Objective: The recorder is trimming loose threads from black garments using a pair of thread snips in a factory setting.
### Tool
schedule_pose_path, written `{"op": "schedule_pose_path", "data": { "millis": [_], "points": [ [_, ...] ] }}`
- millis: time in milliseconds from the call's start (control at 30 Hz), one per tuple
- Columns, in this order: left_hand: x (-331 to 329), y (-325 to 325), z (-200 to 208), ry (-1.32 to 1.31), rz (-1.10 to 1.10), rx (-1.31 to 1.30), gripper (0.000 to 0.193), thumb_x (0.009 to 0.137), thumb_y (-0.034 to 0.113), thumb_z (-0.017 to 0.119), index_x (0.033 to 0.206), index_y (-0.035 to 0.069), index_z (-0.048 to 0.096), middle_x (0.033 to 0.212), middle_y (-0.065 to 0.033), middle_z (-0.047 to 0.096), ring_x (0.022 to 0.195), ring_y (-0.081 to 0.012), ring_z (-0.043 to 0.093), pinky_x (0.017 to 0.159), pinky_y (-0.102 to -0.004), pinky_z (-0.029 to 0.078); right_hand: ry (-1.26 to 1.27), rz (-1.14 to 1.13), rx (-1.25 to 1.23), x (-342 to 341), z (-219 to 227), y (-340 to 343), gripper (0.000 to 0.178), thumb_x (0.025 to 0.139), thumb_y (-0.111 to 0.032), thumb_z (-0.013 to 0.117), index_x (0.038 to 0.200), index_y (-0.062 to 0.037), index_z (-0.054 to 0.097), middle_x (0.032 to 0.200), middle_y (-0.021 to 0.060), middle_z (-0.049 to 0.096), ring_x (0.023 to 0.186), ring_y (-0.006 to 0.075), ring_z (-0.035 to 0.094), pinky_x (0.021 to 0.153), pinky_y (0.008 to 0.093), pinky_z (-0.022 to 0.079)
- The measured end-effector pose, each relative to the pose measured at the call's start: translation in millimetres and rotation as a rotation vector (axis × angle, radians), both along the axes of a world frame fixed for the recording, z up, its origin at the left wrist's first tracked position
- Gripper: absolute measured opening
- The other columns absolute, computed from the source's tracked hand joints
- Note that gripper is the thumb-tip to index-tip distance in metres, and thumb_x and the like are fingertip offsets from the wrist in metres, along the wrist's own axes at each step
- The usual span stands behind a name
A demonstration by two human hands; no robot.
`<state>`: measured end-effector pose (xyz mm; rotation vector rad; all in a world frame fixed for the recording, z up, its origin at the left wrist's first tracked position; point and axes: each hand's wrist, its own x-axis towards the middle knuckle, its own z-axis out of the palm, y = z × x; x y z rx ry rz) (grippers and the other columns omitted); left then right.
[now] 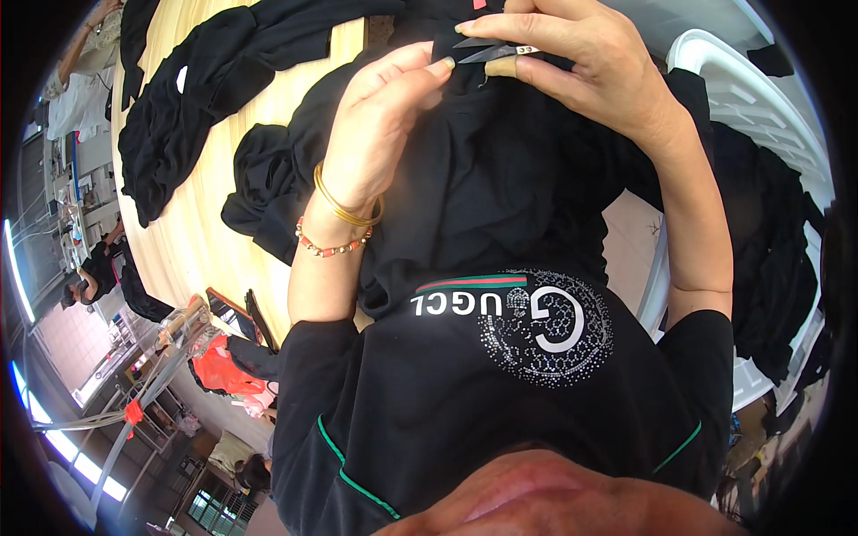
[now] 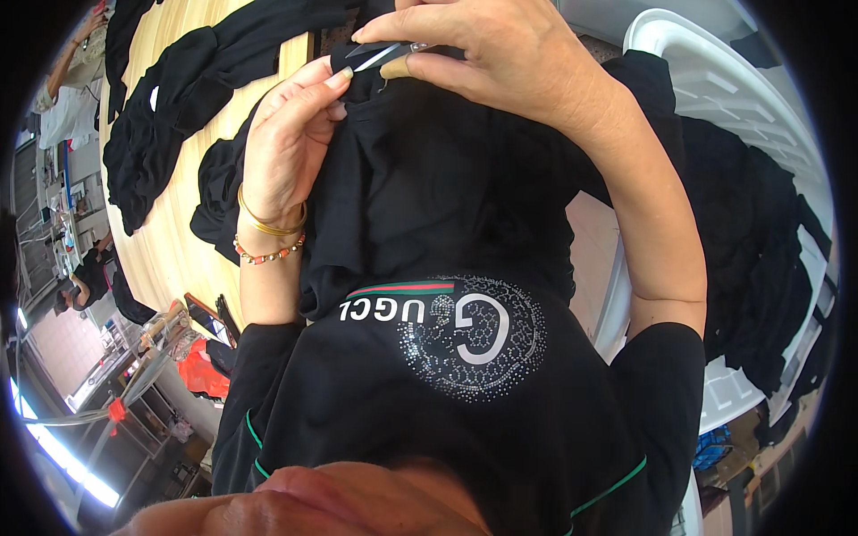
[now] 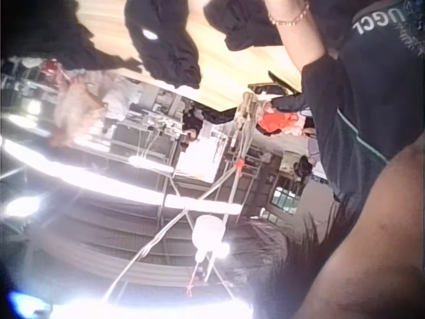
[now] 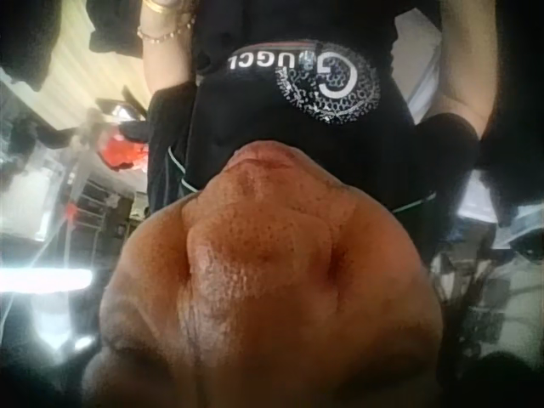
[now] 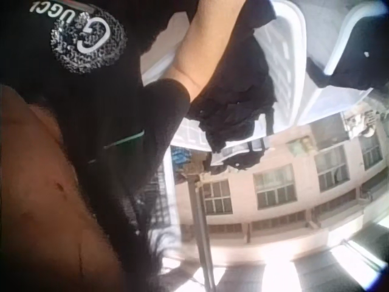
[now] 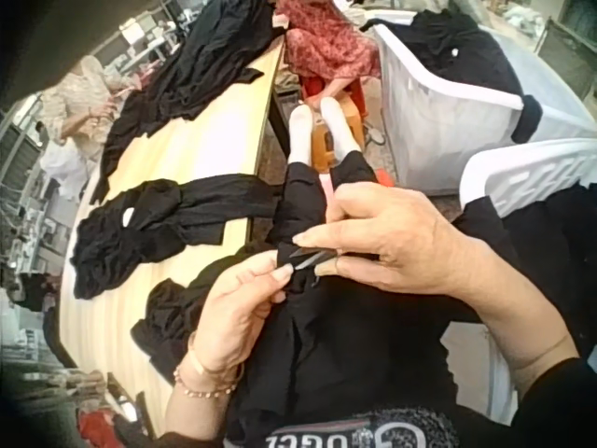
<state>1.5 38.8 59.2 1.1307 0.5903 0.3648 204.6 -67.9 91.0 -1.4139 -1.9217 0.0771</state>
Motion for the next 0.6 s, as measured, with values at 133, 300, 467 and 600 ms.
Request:
{"op": "schedule_pose_path", "data": {
  "millis": [133,300,467,600],
  "points": [
    [5.2,-5.9,4.3,0.008,0.007,0.010,0.009,0.094,0.008,0.057,0.089,0.006,0.064,0.075,0.0107,0.050,0.069,0.0014,0.040,0.063,-0.0180,0.031,0.056,0.198,0.663,13.0,-55.9,35.7,0.031,0.077,-0.014,0.076,0.107,-0.0099,0.070,0.084,0.0043,0.055,0.079,0.0229,0.059,0.067,0.0336,0.049],
    [-9.5,6.8,-12.2,-0.037,-0.058,0.000,0.028,0.095,0.008,0.059,0.122,-0.001,0.064,0.096,-0.0010,0.070,0.081,-0.0057,0.064,0.077,-0.0184,0.049,-0.037,0.108,0.338,1.6,-16.5,11.6,0.029,0.076,-0.014,0.077,0.104,-0.0104,0.070,0.085,0.0041,0.055,0.080,0.0226,0.059,0.068,0.0340,0.049],
    [-5.3,4.7,-13.1,-0.015,-0.074,0.067,0.028,0.096,0.010,0.058,0.121,0.000,0.065,0.098,-0.0010,0.071,0.083,-0.0054,0.064,0.079,-0.0181,0.049,-0.134,0.011,0.026,1.1,-3.6,-2.0,0.028,0.075,-0.013,0.076,0.103,-0.0106,0.070,0.085,0.0040,0.055,0.079,0.0226,0.059,0.067,0.0344,0.049],
    [-4.4,4.7,-10.5,0.013,-0.109,0.098,0.028,0.096,0.010,0.058,0.121,0.000,0.065,0.100,-0.0016,0.071,0.084,-0.0055,0.064,0.079,-0.0181,0.048,-0.159,0.010,0.055,0.9,-6.0,-0.7,0.026,0.077,-0.013,0.076,0.101,-0.0098,0.070,0.084,0.0047,0.055,0.079,0.0232,0.059,0.068,0.0345,0.049]
  ]
}}
